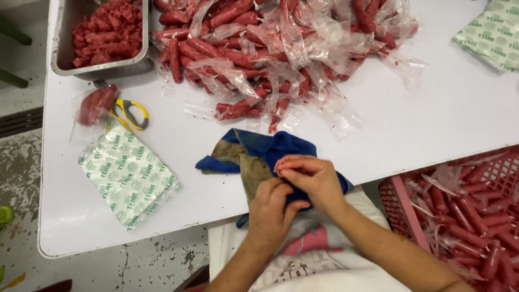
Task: Manually wrapping small pink cylindrical food items in plastic packaging at a production table.
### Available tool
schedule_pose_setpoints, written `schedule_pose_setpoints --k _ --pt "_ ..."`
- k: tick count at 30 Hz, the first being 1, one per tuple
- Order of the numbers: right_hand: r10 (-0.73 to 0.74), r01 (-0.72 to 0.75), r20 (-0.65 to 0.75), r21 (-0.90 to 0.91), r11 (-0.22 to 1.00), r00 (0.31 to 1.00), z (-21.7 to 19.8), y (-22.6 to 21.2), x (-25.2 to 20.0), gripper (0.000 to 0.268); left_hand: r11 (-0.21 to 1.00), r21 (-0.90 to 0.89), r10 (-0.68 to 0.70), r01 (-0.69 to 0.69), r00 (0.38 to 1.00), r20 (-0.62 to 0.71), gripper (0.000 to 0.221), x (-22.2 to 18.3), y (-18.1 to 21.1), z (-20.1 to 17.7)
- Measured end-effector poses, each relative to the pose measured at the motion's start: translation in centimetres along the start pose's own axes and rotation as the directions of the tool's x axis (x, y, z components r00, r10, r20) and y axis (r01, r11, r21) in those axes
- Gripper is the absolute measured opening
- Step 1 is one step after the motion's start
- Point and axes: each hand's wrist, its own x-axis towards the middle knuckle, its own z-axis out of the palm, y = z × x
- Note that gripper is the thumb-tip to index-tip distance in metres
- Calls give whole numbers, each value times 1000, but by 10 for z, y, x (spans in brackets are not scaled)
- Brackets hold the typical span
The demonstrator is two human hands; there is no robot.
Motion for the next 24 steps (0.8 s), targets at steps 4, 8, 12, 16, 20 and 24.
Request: schedule_pose_setpoints --k 4,8,12,16,20,24 --pt "-97 106 -68 147 983 993 21 0 -6 36 754 -565 -487 335 862 -139 76 13 -4 0" --pt "-208 184 -90 -222 957 974 6 32 -9 29 942 -327 -6 -70 974 -226 36 33 1 -11" --pt "-468 514 226 -505 693 854 -5 20 -2 59 873 -488 86 -21 990 111 22 51 8 -35" --pt "-339 421 251 -491 763 907 -3 -36 -4 28 908 -215 -303 359 919 253 42 110 -19 -47" --pt "-67 83 52 -428 900 996 -81 -57 -6 22 836 -528 -111 151 988 106 11 180 -44 2" --pt "219 -333 -327 -943 -8 919 -244 -19 -66 46 727 567 281 -388 921 270 39 245 -54 -13"
